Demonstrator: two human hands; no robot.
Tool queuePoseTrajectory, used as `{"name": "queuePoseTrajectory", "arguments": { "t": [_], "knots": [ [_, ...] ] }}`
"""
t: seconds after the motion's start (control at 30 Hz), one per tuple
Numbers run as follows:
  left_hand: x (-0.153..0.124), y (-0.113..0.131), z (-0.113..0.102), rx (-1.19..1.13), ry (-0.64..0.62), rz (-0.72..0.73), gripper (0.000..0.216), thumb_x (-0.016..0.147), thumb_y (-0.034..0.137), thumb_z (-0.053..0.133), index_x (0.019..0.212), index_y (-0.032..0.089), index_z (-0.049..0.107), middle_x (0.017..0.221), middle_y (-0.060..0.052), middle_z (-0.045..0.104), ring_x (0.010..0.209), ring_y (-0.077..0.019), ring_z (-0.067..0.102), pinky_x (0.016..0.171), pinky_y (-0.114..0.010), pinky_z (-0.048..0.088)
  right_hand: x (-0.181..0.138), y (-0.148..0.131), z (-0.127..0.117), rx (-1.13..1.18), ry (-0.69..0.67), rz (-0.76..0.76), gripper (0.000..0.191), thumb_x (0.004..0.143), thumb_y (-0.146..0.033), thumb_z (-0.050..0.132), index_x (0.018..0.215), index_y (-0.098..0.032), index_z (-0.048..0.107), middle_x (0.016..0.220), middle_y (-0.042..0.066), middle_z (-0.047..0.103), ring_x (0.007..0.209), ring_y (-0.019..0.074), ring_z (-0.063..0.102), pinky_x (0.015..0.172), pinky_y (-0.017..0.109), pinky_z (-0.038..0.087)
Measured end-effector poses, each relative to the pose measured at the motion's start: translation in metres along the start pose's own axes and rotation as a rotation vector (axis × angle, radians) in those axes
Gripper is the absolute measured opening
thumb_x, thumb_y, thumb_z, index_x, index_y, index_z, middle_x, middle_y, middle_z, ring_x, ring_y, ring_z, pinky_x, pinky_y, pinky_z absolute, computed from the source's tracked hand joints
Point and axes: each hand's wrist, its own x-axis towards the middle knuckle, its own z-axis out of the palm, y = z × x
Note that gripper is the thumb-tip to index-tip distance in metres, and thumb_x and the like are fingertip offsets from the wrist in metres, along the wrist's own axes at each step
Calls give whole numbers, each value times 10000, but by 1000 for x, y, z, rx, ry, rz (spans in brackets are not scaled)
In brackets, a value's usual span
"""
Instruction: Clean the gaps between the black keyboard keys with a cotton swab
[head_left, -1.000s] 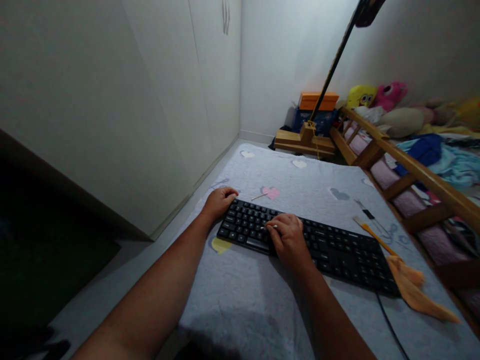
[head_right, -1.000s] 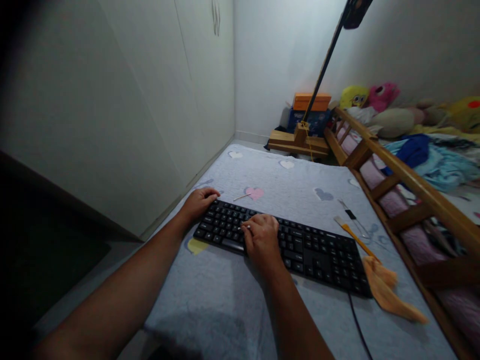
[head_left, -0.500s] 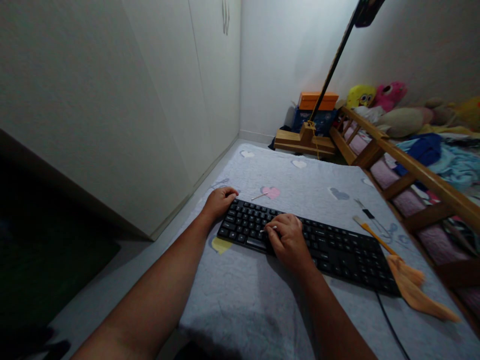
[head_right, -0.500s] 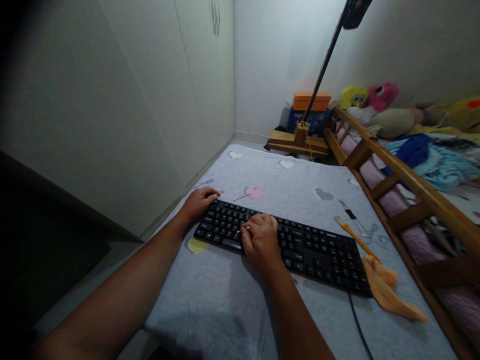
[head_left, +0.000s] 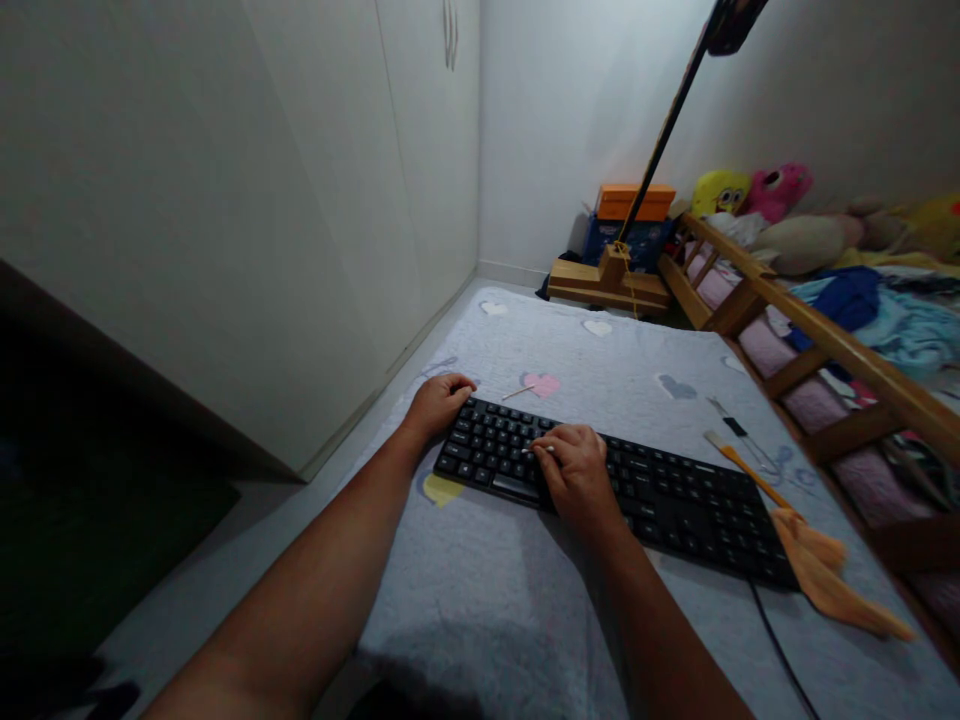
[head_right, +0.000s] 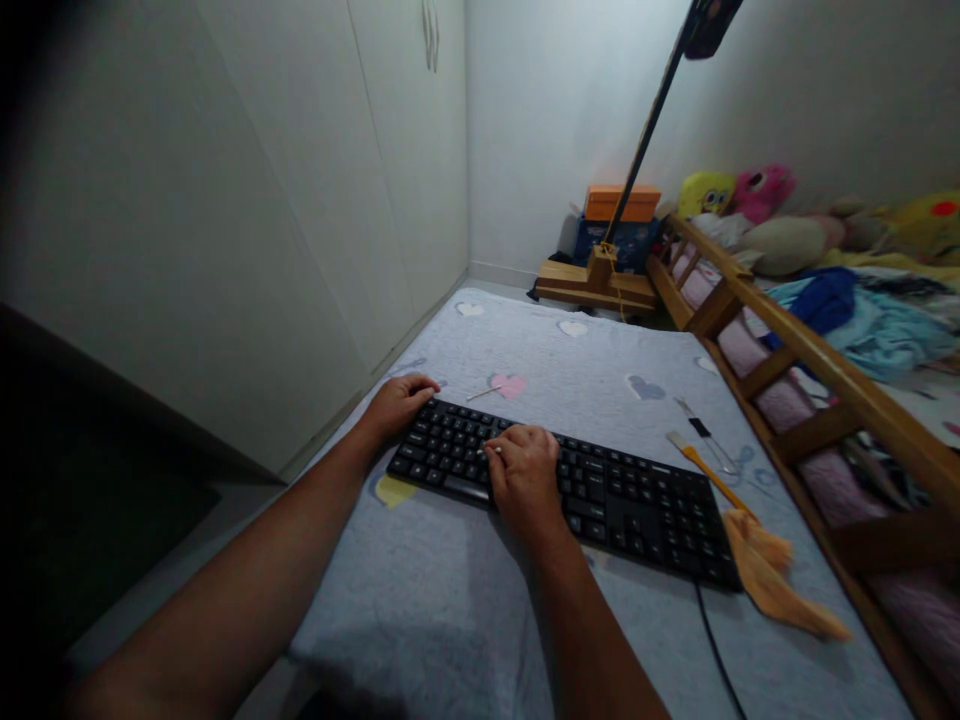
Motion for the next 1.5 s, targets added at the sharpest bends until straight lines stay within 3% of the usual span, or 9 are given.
{"name": "queuePoseTrajectory", "arguments": {
  "t": [0.53,1.03,1.5],
  "knots": [
    [0,0,-1,2,-1,-8,299,779,333,532,889,175,761,916,-74,764,855,-250,686,837,-364,510,-2,6,-9,-12,7,37,202,935,-190,550,823,-227,714,885,43,696,946,236,541,915,430,329],
    [0,-2,0,3,-17,-1,306,787,318,517,894,160,755,938,-81,763,886,-253,688,858,-362,503,-17,3,-16,-17,-23,-63,182,946,-189,559,858,-218,715,894,35,694,942,221,548,956,434,324],
    [0,-2,1,-1,1,0,310,792,332,526,898,159,760,903,-73,761,868,-256,685,839,-368,504,-11,9,-8,-30,46,-10,220,961,-190,531,876,-229,730,909,43,715,928,222,558,911,416,334]
  ]
}}
